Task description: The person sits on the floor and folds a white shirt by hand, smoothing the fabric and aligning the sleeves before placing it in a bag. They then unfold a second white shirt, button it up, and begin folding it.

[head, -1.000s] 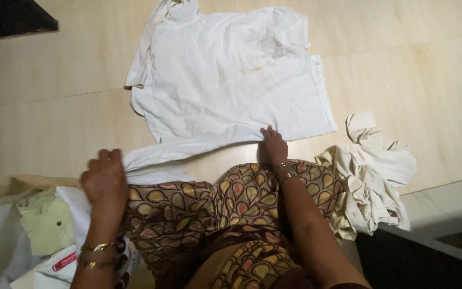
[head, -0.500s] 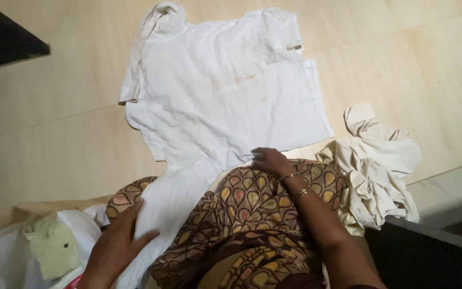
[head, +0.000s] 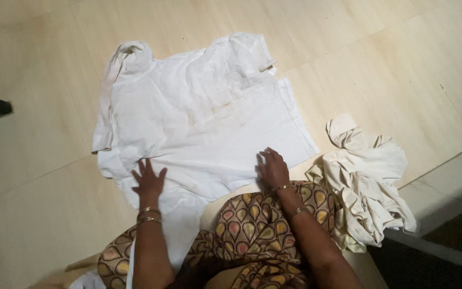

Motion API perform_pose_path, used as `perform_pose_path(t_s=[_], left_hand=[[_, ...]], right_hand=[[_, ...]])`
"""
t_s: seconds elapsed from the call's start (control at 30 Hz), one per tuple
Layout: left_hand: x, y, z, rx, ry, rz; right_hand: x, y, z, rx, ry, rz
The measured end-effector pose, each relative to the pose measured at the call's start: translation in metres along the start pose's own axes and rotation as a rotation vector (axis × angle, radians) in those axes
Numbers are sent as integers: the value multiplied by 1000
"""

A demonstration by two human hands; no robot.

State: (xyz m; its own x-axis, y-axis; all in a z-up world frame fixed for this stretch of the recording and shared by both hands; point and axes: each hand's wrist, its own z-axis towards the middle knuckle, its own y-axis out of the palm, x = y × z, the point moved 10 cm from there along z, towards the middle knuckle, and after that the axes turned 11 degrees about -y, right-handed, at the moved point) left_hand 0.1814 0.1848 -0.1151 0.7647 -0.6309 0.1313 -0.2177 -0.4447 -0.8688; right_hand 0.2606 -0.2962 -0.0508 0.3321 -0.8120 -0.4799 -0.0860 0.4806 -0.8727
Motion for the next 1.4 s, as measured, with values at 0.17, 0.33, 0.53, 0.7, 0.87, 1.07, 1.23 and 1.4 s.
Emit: perform_pose_path(t_s=[0.17, 0.33, 0.53, 0.7, 0.87, 1.07, 1.23, 1.4], left_hand=[[-73, -41, 36, 142, -99, 75], [33, -12, -39, 436, 432, -19], [178, 77, -219, 72, 1231, 138], [153, 83, -259, 55, 1397, 149], [152, 91, -252, 56, 1377, 147], [153, 90, -252, 25, 1372, 138], [154, 89, -248, 34, 1360, 137], [154, 89, -247, -40, 1339, 134]], right_hand=[[-9, -4, 17, 100, -113, -22], [1, 19, 21, -96, 49, -131], [18, 23, -2, -287, 98, -291], [68, 33, -3, -641, 278, -54], [118, -18, 128, 45, 60, 355], [145, 2, 221, -36, 510, 355], [79, 4, 228, -326, 407, 40], [-51, -8, 192, 78, -301, -191]])
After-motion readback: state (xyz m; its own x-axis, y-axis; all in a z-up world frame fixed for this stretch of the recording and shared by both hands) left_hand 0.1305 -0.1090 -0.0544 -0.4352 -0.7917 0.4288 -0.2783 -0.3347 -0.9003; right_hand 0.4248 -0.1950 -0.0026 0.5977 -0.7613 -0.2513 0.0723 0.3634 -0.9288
